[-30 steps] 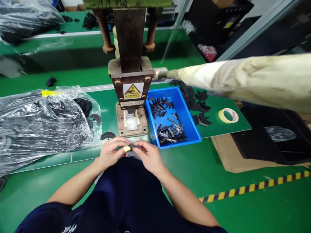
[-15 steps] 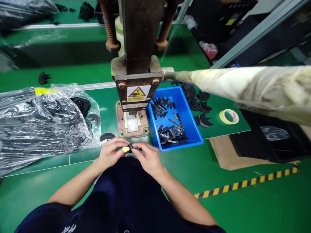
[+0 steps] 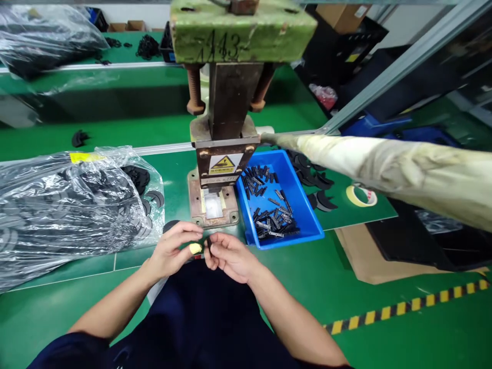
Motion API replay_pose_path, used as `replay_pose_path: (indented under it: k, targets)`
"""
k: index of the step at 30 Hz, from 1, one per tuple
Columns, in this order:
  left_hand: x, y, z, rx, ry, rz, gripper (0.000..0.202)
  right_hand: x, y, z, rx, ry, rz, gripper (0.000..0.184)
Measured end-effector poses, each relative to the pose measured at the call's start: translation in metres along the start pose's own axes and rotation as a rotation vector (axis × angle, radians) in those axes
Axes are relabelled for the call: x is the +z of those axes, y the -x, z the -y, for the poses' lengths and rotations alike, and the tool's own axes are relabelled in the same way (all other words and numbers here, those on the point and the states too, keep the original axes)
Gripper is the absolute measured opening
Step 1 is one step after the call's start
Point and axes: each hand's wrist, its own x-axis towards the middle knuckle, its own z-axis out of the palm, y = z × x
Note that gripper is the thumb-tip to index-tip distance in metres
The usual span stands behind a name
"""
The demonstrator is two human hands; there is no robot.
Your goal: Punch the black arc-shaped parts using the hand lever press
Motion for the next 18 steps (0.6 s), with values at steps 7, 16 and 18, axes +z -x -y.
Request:
replay_pose_path:
  k: [7,16,18]
  targets:
    - [-0.009,-0.010,-0.007,0.072,0.099,0.262,0.019,-0.003,0.000,-0.002,0.166,-0.153,0.138,0.049]
    - [-0.005,-0.038,0.042,-0.173,-0.418,-0.070,0.011,0.000,0.028,0.015,-0.014,-0.173,-0.007,0.029]
    - [-0.003,-0.048,0.062,-0.144,-0.497,-0.081,0.014,0.001,0.039,0.019,-0.027,-0.136,0.031,0.030]
